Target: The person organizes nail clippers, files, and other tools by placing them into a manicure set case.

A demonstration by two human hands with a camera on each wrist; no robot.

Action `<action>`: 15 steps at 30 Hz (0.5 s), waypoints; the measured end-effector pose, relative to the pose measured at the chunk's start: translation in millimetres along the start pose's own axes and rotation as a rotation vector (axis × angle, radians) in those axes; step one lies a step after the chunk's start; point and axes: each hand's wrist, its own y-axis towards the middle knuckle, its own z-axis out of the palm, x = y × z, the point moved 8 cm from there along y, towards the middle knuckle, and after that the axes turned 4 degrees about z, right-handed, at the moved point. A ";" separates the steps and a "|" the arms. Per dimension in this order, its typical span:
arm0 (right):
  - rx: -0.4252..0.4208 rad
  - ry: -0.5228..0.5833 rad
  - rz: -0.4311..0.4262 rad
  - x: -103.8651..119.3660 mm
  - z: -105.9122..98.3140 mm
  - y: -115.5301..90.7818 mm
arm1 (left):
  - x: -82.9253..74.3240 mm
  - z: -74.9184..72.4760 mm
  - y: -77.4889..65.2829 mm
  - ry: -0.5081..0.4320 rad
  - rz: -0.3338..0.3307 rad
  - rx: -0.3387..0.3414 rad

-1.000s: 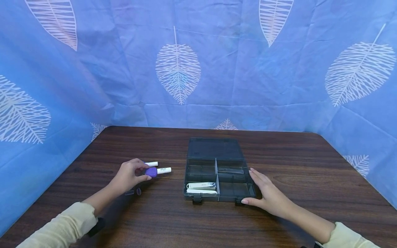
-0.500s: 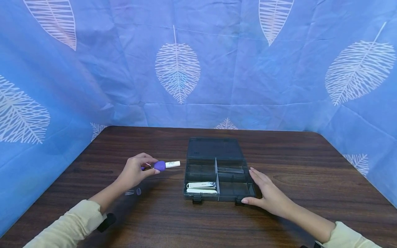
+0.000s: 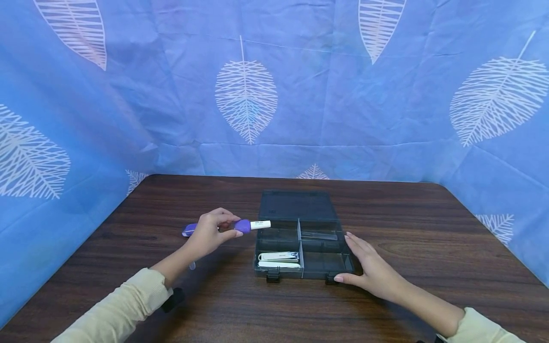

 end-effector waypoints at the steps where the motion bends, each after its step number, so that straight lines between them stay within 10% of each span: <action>1: 0.000 0.000 0.001 0.0 0.0 0.0 | -1.5 2.3 1.6 -0.007 -0.001 0.005; 15: -0.003 0.000 0.002 0.6 0.8 -0.9 | -18.8 41.0 26.2 -0.026 0.015 0.062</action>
